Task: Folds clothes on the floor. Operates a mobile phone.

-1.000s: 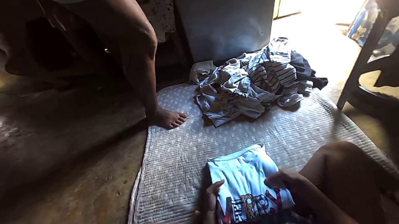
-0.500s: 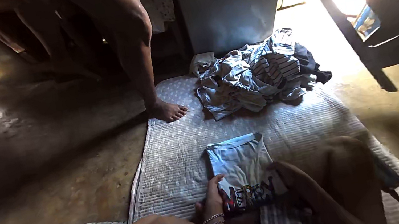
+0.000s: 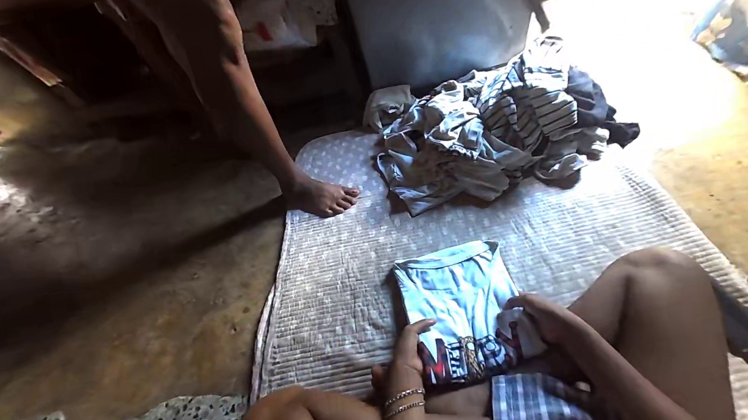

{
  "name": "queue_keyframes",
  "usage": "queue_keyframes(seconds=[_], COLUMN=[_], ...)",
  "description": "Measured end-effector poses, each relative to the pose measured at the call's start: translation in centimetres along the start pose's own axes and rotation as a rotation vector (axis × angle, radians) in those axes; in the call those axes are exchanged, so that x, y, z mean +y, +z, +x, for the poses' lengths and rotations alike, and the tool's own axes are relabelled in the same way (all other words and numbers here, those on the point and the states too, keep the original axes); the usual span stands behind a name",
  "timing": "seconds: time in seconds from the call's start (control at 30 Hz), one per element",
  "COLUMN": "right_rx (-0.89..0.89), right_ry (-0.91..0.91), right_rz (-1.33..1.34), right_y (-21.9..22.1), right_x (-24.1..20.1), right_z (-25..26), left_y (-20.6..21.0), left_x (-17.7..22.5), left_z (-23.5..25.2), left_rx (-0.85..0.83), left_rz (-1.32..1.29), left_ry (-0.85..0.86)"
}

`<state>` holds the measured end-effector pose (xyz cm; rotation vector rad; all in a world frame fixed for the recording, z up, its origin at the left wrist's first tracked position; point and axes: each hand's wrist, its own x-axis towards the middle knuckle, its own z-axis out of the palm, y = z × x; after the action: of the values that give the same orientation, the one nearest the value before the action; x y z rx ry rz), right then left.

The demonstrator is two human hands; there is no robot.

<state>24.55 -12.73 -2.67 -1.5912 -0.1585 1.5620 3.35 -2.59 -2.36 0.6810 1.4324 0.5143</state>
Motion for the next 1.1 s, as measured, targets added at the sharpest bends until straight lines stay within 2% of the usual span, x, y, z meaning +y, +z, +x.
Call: queue_keyframes(seconds=[0.23, 0.33, 0.4, 0.47, 0.53, 0.6, 0.73, 0.97, 1.1], right_rx=[-0.048, -0.009, 0.027, 0.092, 0.128, 0.129, 0.127, 0.121, 0.138], right_ry=[-0.054, -0.106, -0.210, -0.256, -0.221, -0.150, -0.084, -0.164, -0.145], right_rz=[-0.104, -0.120, -0.159, -0.378, -0.632, -0.750, -0.800, -0.764, -0.812], right_y=[-0.3, 0.5, 1.7, 2.9, 4.2, 5.2, 6.3, 5.8, 5.9], right_x=[-0.6, -0.6, -0.6, -1.0, -1.7, -2.1, -2.4, -0.8, -0.8], right_z=[0.0, -0.5, -1.3, -1.5, -2.0, -2.2, -2.4, -0.8, -0.4], left_y=[-0.2, 0.4, 0.8, 1.3, 1.6, 1.7, 1.8, 1.0, 0.9], left_x=[0.1, 0.3, 0.1, 0.0, 0.1, 0.1, 0.0, -0.4, -0.7], left_z=[0.2, -0.6, -0.6, -0.3, -0.1, 0.1, 0.2, -1.2, -1.2], left_rx=[-0.162, -0.146, -0.141, -0.143, -0.142, -0.139, -0.094, 0.028, 0.064], left_rz=[-0.027, -0.055, -0.048, -0.017, -0.001, 0.005, 0.044, 0.043, 0.022], left_ry=[-0.004, -0.014, -0.005, 0.016, 0.027, 0.029, 0.042, -0.001, -0.018])
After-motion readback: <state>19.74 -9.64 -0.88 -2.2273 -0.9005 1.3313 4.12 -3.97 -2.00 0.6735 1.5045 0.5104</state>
